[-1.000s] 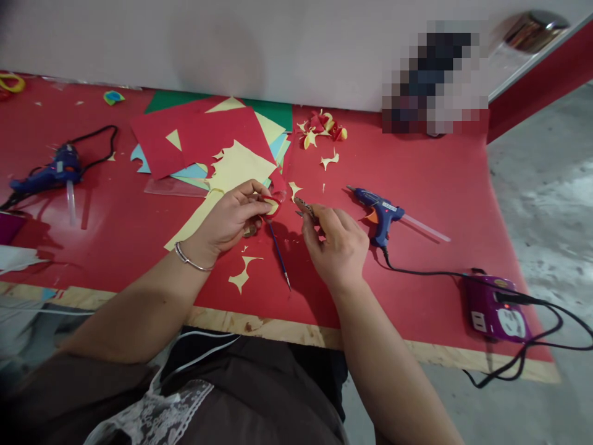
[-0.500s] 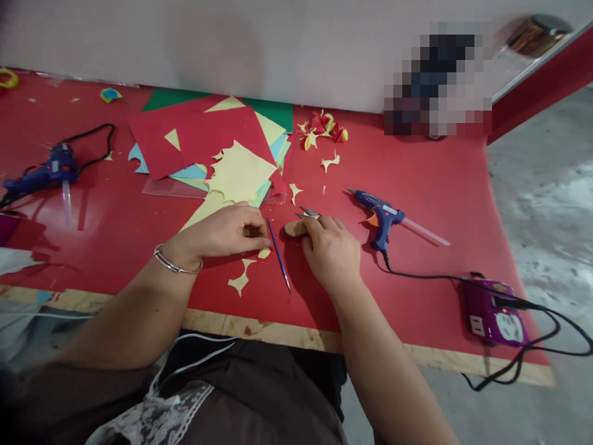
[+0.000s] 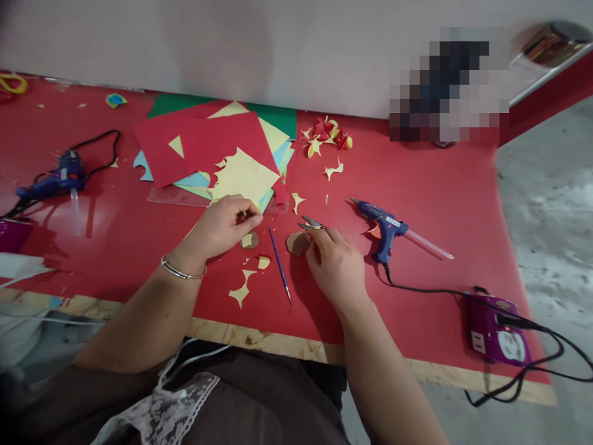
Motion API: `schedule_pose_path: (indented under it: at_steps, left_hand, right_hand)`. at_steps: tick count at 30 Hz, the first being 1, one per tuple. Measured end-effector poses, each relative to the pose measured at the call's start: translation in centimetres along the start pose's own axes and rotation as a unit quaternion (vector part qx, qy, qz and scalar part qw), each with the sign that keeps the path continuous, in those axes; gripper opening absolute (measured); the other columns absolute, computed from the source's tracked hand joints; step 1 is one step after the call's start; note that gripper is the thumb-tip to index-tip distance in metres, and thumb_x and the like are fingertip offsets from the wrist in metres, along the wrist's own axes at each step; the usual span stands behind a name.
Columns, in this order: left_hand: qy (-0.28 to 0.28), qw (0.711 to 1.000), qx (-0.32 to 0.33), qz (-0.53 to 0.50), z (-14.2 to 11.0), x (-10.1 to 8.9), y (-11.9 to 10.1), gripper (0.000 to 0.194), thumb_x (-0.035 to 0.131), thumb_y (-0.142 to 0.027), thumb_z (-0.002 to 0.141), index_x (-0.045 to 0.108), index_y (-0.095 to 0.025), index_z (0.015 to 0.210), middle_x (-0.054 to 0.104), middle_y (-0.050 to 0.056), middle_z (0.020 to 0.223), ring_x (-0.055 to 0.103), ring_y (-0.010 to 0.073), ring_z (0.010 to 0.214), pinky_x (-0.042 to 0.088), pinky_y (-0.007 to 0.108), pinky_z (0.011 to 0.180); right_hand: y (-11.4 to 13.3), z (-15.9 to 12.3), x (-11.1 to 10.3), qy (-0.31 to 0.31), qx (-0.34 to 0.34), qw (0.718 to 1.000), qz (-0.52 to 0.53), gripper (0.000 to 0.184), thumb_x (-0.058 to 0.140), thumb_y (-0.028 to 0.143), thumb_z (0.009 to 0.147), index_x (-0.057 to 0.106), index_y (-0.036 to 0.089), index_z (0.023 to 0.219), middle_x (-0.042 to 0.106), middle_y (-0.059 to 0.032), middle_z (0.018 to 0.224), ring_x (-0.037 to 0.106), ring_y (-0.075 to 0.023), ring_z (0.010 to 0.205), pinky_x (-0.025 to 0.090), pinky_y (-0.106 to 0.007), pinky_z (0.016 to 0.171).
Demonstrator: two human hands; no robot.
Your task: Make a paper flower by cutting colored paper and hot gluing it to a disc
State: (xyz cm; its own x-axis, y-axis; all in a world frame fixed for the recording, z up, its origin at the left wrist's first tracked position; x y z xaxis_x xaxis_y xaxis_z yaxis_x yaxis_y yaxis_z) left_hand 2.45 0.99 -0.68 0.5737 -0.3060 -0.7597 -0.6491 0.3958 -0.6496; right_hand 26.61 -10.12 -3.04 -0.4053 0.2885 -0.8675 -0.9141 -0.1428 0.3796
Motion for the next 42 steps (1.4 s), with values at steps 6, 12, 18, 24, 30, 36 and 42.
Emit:
schedule_pose_path:
  at_steps: [6, 12, 18, 24, 30, 36, 42]
  left_hand:
    - [0.058, 0.995, -0.017, 0.082, -1.4, -1.6, -0.7, 0.009, 0.075, -0.030, 0.096, 0.074, -0.021, 0.097, 0.073, 0.009, 0.099, 0.063, 0.0303, 0.103, 0.050, 0.044, 0.093]
    - [0.120, 0.986, -0.006, 0.114, -1.9, -1.3, -0.7, 0.004, 0.073, -0.024, 0.095, 0.071, -0.020, 0.097, 0.071, 0.010, 0.104, 0.061, 0.0331, 0.110, 0.050, 0.044, 0.095]
    - [0.084, 0.988, -0.016, 0.127, -1.9, -1.3, -0.4, 0.012, 0.068, -0.024, 0.099, 0.069, -0.021, 0.111, 0.069, 0.011, 0.114, 0.060, 0.0334, 0.117, 0.051, 0.046, 0.102]
    - [0.042, 0.987, -0.054, 0.144, -2.4, -3.8, 0.8, 0.019, 0.058, -0.017, 0.099, 0.072, -0.020, 0.112, 0.072, 0.013, 0.118, 0.064, 0.0350, 0.121, 0.053, 0.047, 0.102]
    - [0.000, 0.978, -0.132, 0.160, -3.6, -6.7, 3.5, 0.016, 0.062, -0.030, 0.099, 0.072, -0.024, 0.109, 0.076, 0.012, 0.122, 0.068, 0.0346, 0.114, 0.055, 0.048, 0.100]
    - [0.006, 0.977, -0.167, 0.136, -4.6, -6.4, 4.7, 0.035, 0.077, -0.039, 0.090, 0.068, -0.021, 0.119, 0.075, 0.015, 0.123, 0.069, 0.0354, 0.115, 0.055, 0.048, 0.099]
    - [0.028, 0.964, -0.246, 0.096, -4.7, -5.8, 5.5, 0.036, 0.080, -0.040, 0.087, 0.064, -0.022, 0.113, 0.075, 0.008, 0.108, 0.073, 0.0283, 0.098, 0.054, 0.039, 0.082]
  right_hand:
    - [0.1, 0.2, -0.2, -0.038, 0.000, 0.998, 0.056, 0.019, 0.059, 0.027, 0.104, 0.078, 0.020, 0.103, 0.078, -0.0065, 0.089, 0.068, -0.0185, 0.070, 0.048, -0.030, 0.063]
    - [0.3, 0.3, -0.7, -0.067, 0.018, 0.994, 0.083, 0.018, 0.061, 0.028, 0.103, 0.078, 0.022, 0.101, 0.083, -0.0069, 0.091, 0.073, -0.0183, 0.070, 0.054, -0.031, 0.063]
    - [-0.1, 0.2, -1.1, -0.117, 0.054, 0.986, 0.103, 0.019, 0.062, 0.030, 0.101, 0.080, 0.023, 0.100, 0.083, -0.0055, 0.086, 0.071, -0.0187, 0.064, 0.056, -0.032, 0.061]
    - [-1.9, 0.2, -1.2, -0.123, 0.103, 0.983, 0.084, 0.016, 0.065, 0.031, 0.099, 0.080, 0.023, 0.100, 0.080, -0.0060, 0.087, 0.072, -0.0209, 0.072, 0.057, -0.034, 0.067]
    - [-3.2, 0.3, -0.8, -0.048, 0.103, 0.993, 0.041, 0.014, 0.070, 0.034, 0.096, 0.078, 0.024, 0.099, 0.073, -0.0064, 0.093, 0.068, -0.0234, 0.080, 0.058, -0.039, 0.077]
    - [-3.6, 0.1, -0.6, -0.026, 0.079, 0.996, 0.014, 0.017, 0.071, 0.040, 0.097, 0.076, 0.023, 0.099, 0.072, -0.0087, 0.094, 0.066, -0.0291, 0.092, 0.055, -0.045, 0.085]
    - [-4.4, 0.0, -0.1, -0.002, 0.092, 0.996, 0.004, 0.024, 0.070, 0.047, 0.096, 0.067, 0.024, 0.091, 0.072, -0.0092, 0.089, 0.063, -0.0300, 0.090, 0.047, -0.048, 0.091]
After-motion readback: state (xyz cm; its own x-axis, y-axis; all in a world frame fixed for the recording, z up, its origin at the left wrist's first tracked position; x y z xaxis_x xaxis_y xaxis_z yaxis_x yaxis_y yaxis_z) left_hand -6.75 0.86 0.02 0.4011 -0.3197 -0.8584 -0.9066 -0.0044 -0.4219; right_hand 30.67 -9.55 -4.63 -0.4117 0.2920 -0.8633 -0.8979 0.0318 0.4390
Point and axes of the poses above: each hand's wrist, its own z-axis towards the middle knuckle, its own x-axis out of the palm, y = z × x, the point moved 2 cm from there along z, towards the middle knuckle
